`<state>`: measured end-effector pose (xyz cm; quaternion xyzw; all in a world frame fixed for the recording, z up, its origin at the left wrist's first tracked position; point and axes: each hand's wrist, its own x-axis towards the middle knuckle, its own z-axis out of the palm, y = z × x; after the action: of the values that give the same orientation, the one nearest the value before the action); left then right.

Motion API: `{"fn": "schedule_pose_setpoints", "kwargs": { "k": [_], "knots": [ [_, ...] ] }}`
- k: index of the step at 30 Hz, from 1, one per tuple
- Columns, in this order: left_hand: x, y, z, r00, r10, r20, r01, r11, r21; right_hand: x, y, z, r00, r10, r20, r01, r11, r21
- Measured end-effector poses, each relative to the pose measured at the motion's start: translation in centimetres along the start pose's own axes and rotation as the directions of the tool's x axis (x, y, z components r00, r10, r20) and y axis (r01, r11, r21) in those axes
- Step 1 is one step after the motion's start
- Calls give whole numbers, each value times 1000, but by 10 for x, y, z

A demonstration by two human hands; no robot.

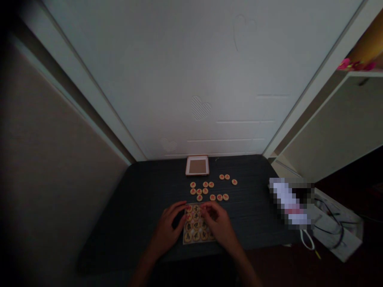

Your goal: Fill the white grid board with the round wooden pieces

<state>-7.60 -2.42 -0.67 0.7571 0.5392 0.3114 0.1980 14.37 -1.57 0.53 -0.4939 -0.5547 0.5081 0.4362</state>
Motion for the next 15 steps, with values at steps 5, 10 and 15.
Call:
{"fn": "schedule_pose_setpoints", "kwargs": {
  "k": [5,10,15],
  "knots": [
    [0,-1,1,1000,6,-9,-6,1000,-6,1,2,3,999,41,-12,-41,999,35],
    [-1,-1,0,1000,3,-5,-3,1000,-10,1,-1,5,998,56,-1,-55,994,92],
    [-1,-2,1,1000,-4,9,4,1000,-9,2,-3,5,999,46,13,-47,995,93]
  ]
}}
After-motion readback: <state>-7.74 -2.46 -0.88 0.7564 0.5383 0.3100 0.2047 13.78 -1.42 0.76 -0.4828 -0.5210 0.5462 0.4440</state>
